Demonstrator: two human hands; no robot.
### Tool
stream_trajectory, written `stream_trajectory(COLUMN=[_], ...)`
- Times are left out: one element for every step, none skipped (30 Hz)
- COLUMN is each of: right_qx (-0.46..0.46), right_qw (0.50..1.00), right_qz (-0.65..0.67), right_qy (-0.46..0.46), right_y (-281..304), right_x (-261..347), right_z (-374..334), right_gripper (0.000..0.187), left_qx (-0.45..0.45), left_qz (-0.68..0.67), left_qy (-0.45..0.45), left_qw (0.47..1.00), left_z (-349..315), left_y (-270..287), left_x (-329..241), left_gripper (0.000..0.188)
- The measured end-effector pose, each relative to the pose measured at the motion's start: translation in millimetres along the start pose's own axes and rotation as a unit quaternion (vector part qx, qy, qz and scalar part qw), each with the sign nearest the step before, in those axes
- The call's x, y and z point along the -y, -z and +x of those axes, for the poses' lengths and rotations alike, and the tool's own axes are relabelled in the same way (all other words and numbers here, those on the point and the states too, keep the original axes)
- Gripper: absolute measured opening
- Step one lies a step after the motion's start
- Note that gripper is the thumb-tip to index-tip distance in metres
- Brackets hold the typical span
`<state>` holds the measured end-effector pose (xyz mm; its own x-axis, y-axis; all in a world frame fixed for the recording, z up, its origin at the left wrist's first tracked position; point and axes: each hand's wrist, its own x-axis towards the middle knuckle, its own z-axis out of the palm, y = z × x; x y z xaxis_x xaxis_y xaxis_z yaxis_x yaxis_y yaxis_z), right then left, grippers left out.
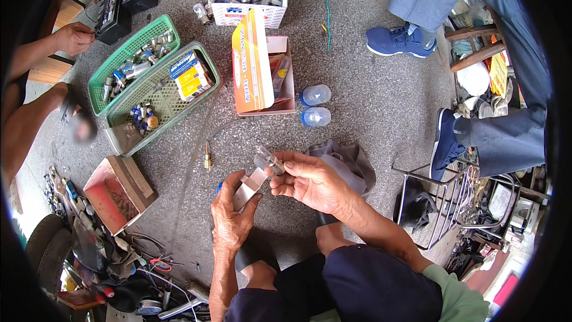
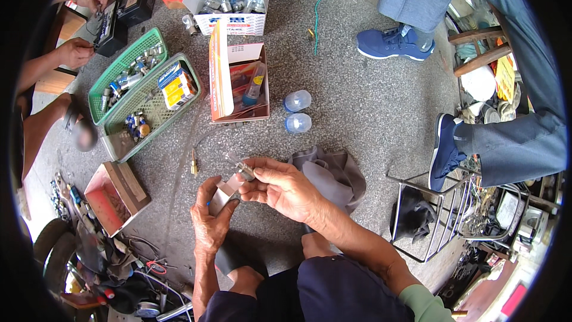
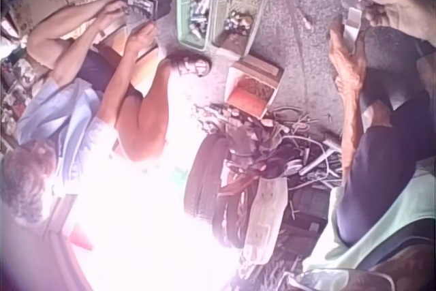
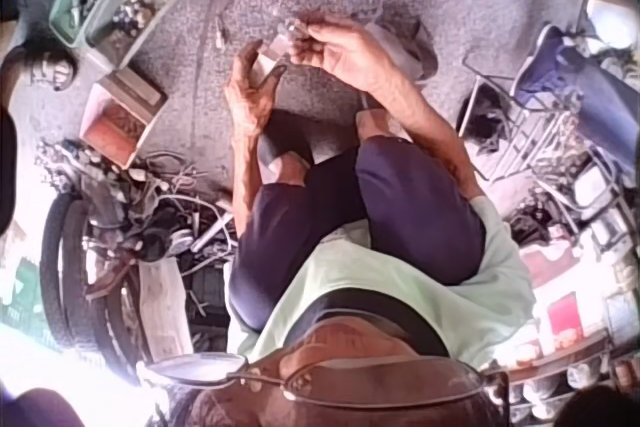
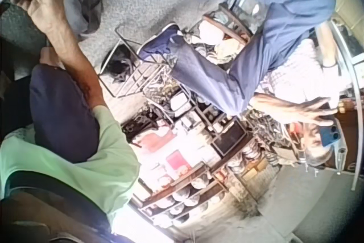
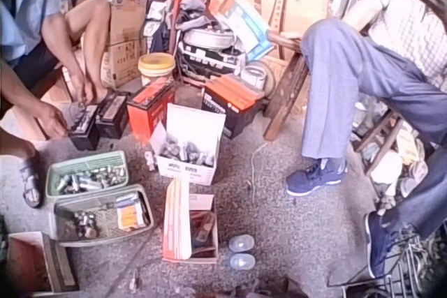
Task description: The person sits on the floor and handles small mechanical parts, including bulbs and plastic containers. They open boxes, pick up items, and place them into baskets or back into boxes.
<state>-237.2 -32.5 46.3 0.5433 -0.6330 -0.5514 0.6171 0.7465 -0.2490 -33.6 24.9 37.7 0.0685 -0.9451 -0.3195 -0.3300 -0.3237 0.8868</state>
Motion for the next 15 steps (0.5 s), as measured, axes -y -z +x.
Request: stream_trajectory(right_qx=[0.009, 0.017, 0.025, 0.039, 0.053, 0.067, 0.065, 0.063, 0.061, 0.063, 0.066, 0.068, 0.068, 0.067, 0.066], right_qw=[1.0, 1.0, 0.999, 0.999, 0.998, 0.997, 0.996, 0.996, 0.995, 0.995, 0.994, 0.994, 0.993, 0.993, 0.993], right_qz=[0.007, 0.013, 0.02, 0.027, 0.034, 0.041, 0.049, 0.057, 0.066, 0.07, 0.075, 0.08, 0.086, 0.09, 0.094], right_qy=[-0.005, -0.009, -0.013, -0.017, -0.02, -0.024, -0.027, -0.031, -0.036, -0.036, -0.036, -0.036, -0.037, -0.036, -0.036], right_y=[1, 1, 2, 4, 6, 7, 6, 5, 4, 4, 5, 7, 8, 10, 11], right_x=[0, 1, 1, 1, 0, -1, -1, -1, -1, -1, -2, -3, -4, -4, -4], right_z=[0, 0, 0, 0, 1, 2, 1, 1, 1, 2, 2, 2, 3, 3, 3], right_gripper=[0.032, 0.033, 0.033, 0.033, 0.033, 0.034, 0.034, 0.034, 0.035, 0.034, 0.034, 0.034, 0.033, 0.033, 0.032], left_qx=[0.0, 0.001, 0.001, 0.003, 0.005, 0.006, 0.008, 0.01, 0.012, 0.011, 0.01, 0.009, 0.008, 0.007, 0.006], left_qz=[0.003, 0.006, 0.008, 0.006, 0.004, 0.002, 0.001, 0.002, 0.002, 0.004, 0.007, 0.01, 0.014, 0.018, 0.021], left_qy=[0.001, 0.001, 0.002, 0.007, 0.012, 0.017, 0.018, 0.02, 0.021, 0.02, 0.018, 0.017, 0.021, 0.024, 0.027], left_qw=[1.0, 1.0, 1.0, 1.0, 1.0, 1.0, 1.0, 1.0, 1.0, 1.0, 1.0, 1.0, 1.0, 1.0, 0.999], left_z=[0, 0, 0, 0, 0, 0, 0, 0, 0, 0, 0, 0, 0, 0, 0], left_y=[0, 0, 0, 0, 0, 0, 0, 0, 0, 0, -1, -1, -1, -1, -1], left_x=[0, -1, -1, -2, -3, -3, -3, -2, -1, -1, -1, -1, -1, -3, -4], left_gripper=[0.058, 0.058, 0.058, 0.058, 0.058, 0.058, 0.058, 0.058, 0.058, 0.059, 0.059, 0.059, 0.06, 0.06, 0.061])
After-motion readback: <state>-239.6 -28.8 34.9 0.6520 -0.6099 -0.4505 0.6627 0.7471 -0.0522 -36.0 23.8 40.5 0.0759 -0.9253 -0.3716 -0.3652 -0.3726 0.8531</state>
